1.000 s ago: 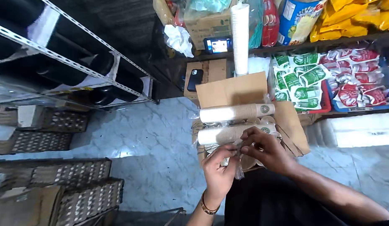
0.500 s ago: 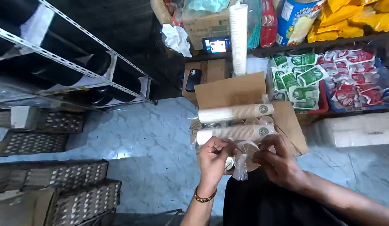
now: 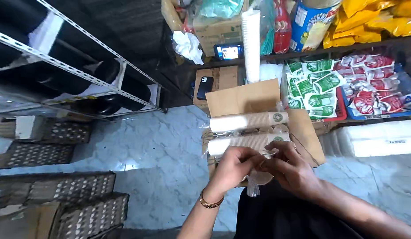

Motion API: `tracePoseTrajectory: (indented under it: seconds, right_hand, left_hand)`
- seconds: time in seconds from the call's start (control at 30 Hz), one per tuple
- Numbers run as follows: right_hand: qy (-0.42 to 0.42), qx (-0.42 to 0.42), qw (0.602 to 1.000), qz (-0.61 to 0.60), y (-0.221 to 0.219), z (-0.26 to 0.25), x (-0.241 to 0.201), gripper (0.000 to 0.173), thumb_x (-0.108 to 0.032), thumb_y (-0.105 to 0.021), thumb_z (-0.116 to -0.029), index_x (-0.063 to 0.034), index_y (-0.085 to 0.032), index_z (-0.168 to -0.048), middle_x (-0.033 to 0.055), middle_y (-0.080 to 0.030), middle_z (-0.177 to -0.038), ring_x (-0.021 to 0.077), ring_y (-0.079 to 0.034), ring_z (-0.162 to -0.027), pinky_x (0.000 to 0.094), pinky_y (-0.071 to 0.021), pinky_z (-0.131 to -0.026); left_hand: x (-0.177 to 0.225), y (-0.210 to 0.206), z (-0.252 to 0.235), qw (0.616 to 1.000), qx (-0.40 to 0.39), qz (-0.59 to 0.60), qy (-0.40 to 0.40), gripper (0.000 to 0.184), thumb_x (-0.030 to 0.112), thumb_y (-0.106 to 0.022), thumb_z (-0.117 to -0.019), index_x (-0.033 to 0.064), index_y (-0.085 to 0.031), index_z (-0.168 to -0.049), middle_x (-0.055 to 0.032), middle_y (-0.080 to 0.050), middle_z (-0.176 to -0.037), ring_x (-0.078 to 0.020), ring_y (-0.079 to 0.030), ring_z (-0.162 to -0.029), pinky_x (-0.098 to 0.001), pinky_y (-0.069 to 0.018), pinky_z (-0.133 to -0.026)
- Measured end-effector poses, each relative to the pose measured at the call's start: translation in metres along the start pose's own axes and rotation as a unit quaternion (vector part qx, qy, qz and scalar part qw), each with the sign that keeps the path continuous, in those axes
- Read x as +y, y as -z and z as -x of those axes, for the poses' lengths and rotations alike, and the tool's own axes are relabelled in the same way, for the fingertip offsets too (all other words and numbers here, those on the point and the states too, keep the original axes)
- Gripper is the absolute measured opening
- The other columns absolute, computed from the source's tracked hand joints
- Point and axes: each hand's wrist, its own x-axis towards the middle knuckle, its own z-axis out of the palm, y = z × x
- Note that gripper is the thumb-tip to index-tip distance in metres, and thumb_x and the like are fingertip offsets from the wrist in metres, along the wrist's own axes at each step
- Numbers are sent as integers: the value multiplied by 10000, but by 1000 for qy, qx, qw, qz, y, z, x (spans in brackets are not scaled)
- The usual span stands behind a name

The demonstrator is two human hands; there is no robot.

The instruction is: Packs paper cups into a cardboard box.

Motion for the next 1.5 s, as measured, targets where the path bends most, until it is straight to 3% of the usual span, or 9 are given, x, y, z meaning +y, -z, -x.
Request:
tracePoseTrajectory:
  seconds: [0.13, 0.27, 0.4, 0.57, 0.67, 0.8, 1.23, 1.33, 1.5]
  right_hand:
    - [19, 10, 1000, -4, -1, -1, 0, 178, -282, -620, -1034, -150, -718, -1101, 153, -636, -1172, 132, -616, -697, 271, -540, -600]
    - [32, 45, 998, -9, -3, -3, -2, 156, -239, -630, -1016, -108, -710, -1044, 126, -628, -1021, 130, -612, -741, 256, -533, -621]
    - [-17, 19, 999, -37, 5, -13, -4, 199, -277, -623, -1025, -103, -718, -1011, 112, -653, -1088, 81, -607, -708, 230, -536, -610]
    - [-80, -161, 975, -131, 17, -29, 8, 322, -280, -500, -1089, -120, -672, -1309, 82, -696, -1248, 121, -670, -828, 318, -572, -759]
    - [-34, -135, 986, -94, 15, -28, 13, 234, -215, -554, -1057, -103, -723, -1174, 18, -713, -1028, 57, -650, -789, 238, -568, -709]
    - [-23, -121, 990, -68, 22, -30, 20, 203, -197, -568, -1047, -91, -739, -1024, 2, -704, -972, 42, -663, -841, 216, -573, -767]
    - [-60, -153, 979, -119, 33, -24, 20, 188, -201, -553, -1059, -67, -683, -1067, 0, -700, -929, 25, -667, -832, 215, -584, -794]
    - [-53, -144, 981, -120, 31, -26, 22, 182, -188, -555, -1055, -61, -686, -1065, 5, -702, -938, 32, -672, -842, 221, -586, -800]
    - [-55, -155, 976, -141, 34, -23, 25, 223, -257, -594, -1042, -65, -706, -1054, 3, -680, -899, 36, -642, -792, 220, -568, -753]
  left_hand:
    - [4, 8, 7, 997, -70, -23, -38, 176, 20, -638, -918, 1, -727, -1069, 1, -742, -943, -30, -694, -827, -235, -603, -774]
    - [10, 2, 10, 991, -63, -117, -11, 150, 134, -754, -894, 53, -754, -1020, 24, -745, -875, -18, -692, -763, -219, -602, -730]
    - [11, -4, 12, 988, -24, -155, -15, 96, 159, -739, -924, 73, -766, -956, 37, -751, -860, -1, -696, -781, -206, -593, -757]
    - [6, -1, 12, 993, -4, -112, -23, 84, 127, -711, -942, 61, -755, -970, 32, -739, -851, -8, -684, -755, -202, -592, -720]
    - [3, 1, 13, 998, -2, -65, -21, 88, 90, -698, -951, 35, -745, -1001, 15, -743, -889, -31, -698, -791, -221, -606, -751]
    - [-1, 4, 15, 997, 10, -60, -44, 110, 87, -698, -949, 36, -736, -1039, 5, -741, -933, -50, -700, -827, -237, -605, -774]
    - [18, -11, 7, 966, -27, -255, -9, 244, 309, -775, -879, 121, -759, -1034, 13, -686, -897, -53, -632, -758, -234, -541, -703]
    - [18, -22, 4, 947, -1, -316, -47, 172, 275, -699, -936, 121, -770, -960, -13, -695, -866, -103, -658, -746, -305, -564, -703]
    - [18, -10, 5, 964, 2, -261, -43, 127, 232, -684, -969, 132, -760, -992, 51, -740, -900, -15, -681, -795, -231, -580, -751]
